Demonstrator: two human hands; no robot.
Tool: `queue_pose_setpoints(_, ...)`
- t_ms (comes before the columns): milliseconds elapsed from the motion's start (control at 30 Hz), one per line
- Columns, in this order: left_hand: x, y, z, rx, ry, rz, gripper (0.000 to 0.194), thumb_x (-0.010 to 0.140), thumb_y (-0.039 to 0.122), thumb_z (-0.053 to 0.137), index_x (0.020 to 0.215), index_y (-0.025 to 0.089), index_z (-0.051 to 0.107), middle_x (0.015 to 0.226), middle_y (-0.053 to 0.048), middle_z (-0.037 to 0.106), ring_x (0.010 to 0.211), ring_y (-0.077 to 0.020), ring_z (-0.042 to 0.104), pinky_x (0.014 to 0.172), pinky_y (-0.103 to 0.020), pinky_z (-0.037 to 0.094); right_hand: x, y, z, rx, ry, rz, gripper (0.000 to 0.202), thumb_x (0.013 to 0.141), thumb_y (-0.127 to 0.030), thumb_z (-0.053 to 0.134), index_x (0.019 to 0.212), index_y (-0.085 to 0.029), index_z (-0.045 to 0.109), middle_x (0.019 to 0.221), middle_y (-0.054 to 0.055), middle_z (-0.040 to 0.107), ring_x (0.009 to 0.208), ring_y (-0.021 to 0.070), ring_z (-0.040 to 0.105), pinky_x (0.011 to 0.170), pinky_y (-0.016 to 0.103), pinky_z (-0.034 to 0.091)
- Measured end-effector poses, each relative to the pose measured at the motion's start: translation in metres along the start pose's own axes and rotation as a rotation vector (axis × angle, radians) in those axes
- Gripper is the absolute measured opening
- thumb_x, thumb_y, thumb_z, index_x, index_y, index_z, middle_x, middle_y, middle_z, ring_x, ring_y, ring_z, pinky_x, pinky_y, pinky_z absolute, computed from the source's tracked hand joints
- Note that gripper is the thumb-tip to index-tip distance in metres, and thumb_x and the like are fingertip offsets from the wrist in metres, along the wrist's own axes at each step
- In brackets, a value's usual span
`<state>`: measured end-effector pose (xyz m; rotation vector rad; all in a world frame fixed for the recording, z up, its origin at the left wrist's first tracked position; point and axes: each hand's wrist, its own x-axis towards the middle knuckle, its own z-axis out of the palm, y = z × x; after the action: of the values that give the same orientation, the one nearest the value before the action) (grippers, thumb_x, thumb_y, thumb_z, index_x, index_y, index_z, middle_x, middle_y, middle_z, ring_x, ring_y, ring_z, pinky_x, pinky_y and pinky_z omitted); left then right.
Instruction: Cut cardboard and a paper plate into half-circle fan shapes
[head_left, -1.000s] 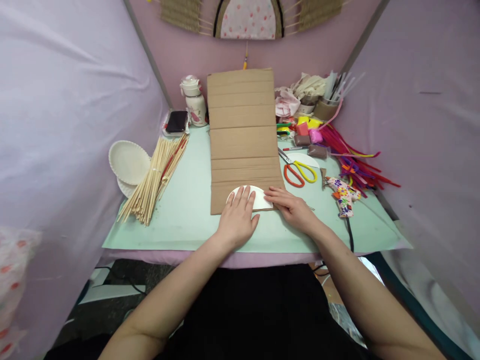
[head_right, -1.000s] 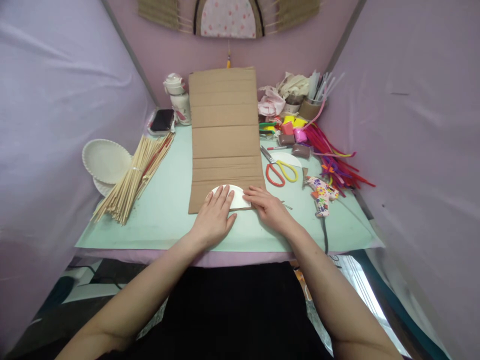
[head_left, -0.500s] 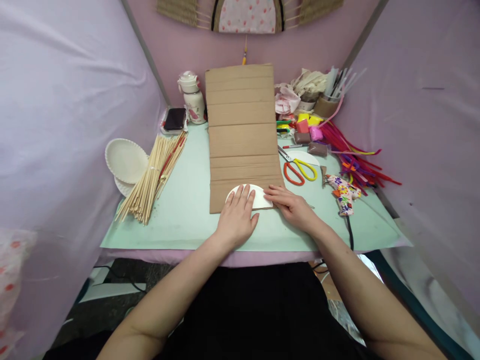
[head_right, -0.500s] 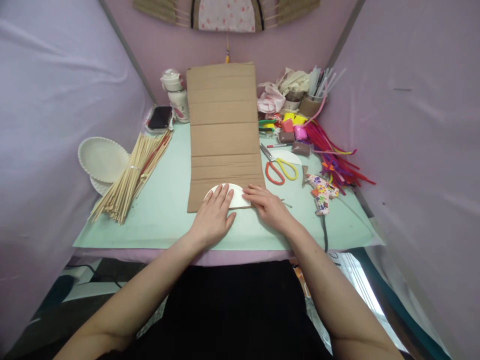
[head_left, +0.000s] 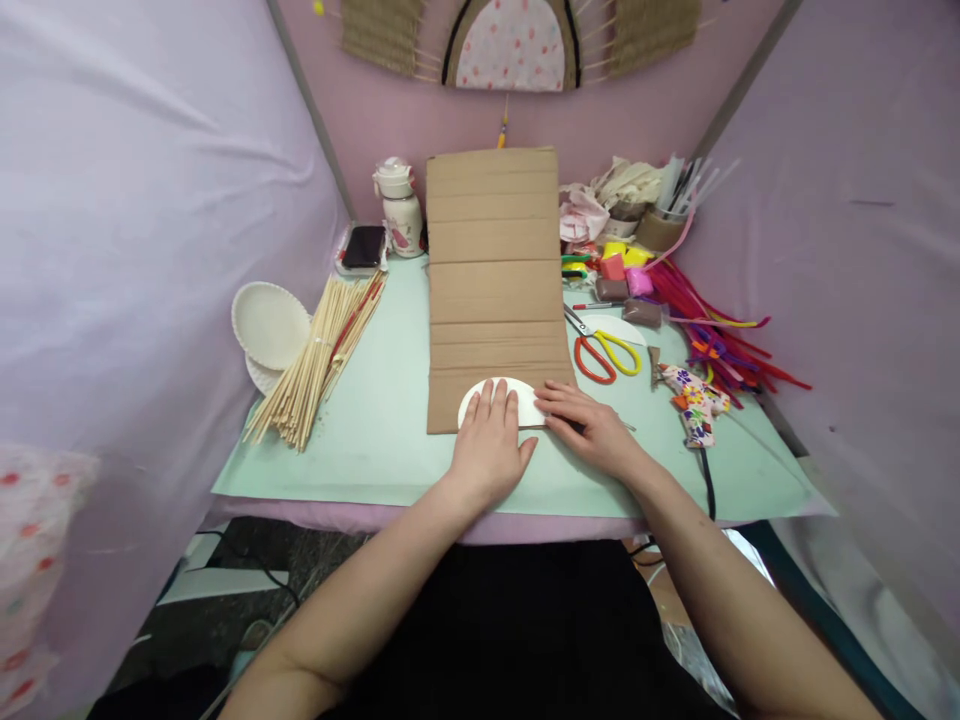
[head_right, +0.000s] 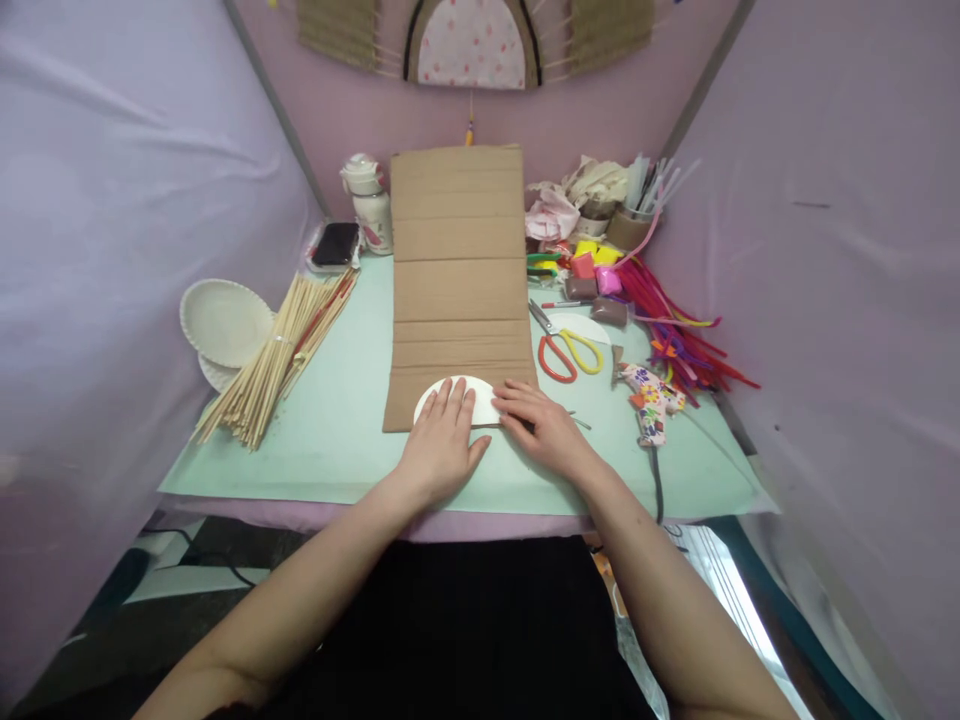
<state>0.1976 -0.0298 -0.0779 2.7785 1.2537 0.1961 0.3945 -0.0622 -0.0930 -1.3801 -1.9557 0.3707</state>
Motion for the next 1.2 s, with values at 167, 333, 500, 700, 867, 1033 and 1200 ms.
queue_pose_setpoints(167,-0.001,0.002,0.0,0.013,-0.007,-0.012,0.07,0.094,0.048,0.038,0.146,0.002,0.033,0.157,-0.019,0.025,0.146,-0.0333,0.016,0.118,-0.046,0.017,0.0,0.001,0.002,0.002,0.016,-0.008,0.029,0.092,-0.026,0.055,0.118,-0.025,0.069,0.124,0.007,0.068,0.128,0.027,0.053,0.108,0.051,0.043)
queue_pose_setpoints(333,0.0,0.011,0.0,-0.016,0.023,-0.07,0.077,0.093,0.056,0.037,0.145,-0.001,0.035,0.156,-0.022,0.027,0.146,-0.0362,0.016,0.118,-0.047,0.015,0.0,0.003,0.006,0.007,0.032,0.019,0.027,0.091,-0.029,0.058,0.114,-0.023,0.071,0.122,0.008,0.069,0.127,0.0281,0.054,0.107,0.052,0.044)
queue_pose_setpoints(500,0.001,0.019,0.003,-0.027,0.052,-0.124,0.076,0.093,0.056,0.035,0.144,0.0,0.036,0.155,-0.023,0.028,0.146,-0.0381,0.015,0.118,-0.05,0.014,-0.001,0.001,0.006,0.014,0.028,0.041,0.027,0.091,-0.031,0.058,0.114,-0.025,0.071,0.123,0.008,0.068,0.127,0.0282,0.054,0.108,0.053,0.043)
queue_pose_setpoints(700,-0.001,0.017,0.003,-0.069,0.076,-0.118,0.074,0.09,0.06,0.041,0.149,0.016,0.034,0.157,-0.02,0.026,0.146,-0.0381,0.014,0.117,-0.052,0.017,-0.002,0.004,0.007,0.018,0.014,0.029,0.028,0.091,-0.031,0.059,0.116,-0.025,0.07,0.125,0.008,0.067,0.128,0.0286,0.053,0.109,0.055,0.04)
queue_pose_setpoints(867,-0.002,0.017,0.001,-0.082,0.061,-0.119,0.075,0.09,0.061,0.04,0.149,0.016,0.034,0.158,-0.019,0.024,0.146,-0.0375,0.011,0.117,-0.052,0.016,-0.002,0.005,0.008,0.019,0.014,0.031,0.028,0.091,-0.032,0.058,0.115,-0.025,0.07,0.125,0.008,0.067,0.128,0.0291,0.053,0.109,0.055,0.041)
queue_pose_setpoints(1033,-0.002,0.017,0.003,-0.076,0.062,-0.12,0.075,0.089,0.062,0.04,0.149,0.017,0.034,0.158,-0.017,0.023,0.147,-0.0368,0.011,0.117,-0.053,0.015,-0.001,0.001,0.007,0.03,0.02,0.019,0.028,0.091,-0.031,0.058,0.116,-0.026,0.07,0.125,0.008,0.067,0.127,0.0286,0.054,0.108,0.055,0.041)
queue_pose_setpoints(1200,-0.003,0.017,0.007,-0.059,0.078,-0.14,0.073,0.09,0.064,0.033,0.149,0.021,0.033,0.159,-0.014,0.025,0.147,-0.0346,0.012,0.115,-0.061,0.012,0.0,0.0,0.006,0.03,0.018,0.028,0.028,0.091,-0.032,0.058,0.115,-0.026,0.07,0.125,0.008,0.067,0.128,0.0288,0.054,0.109,0.055,0.041)
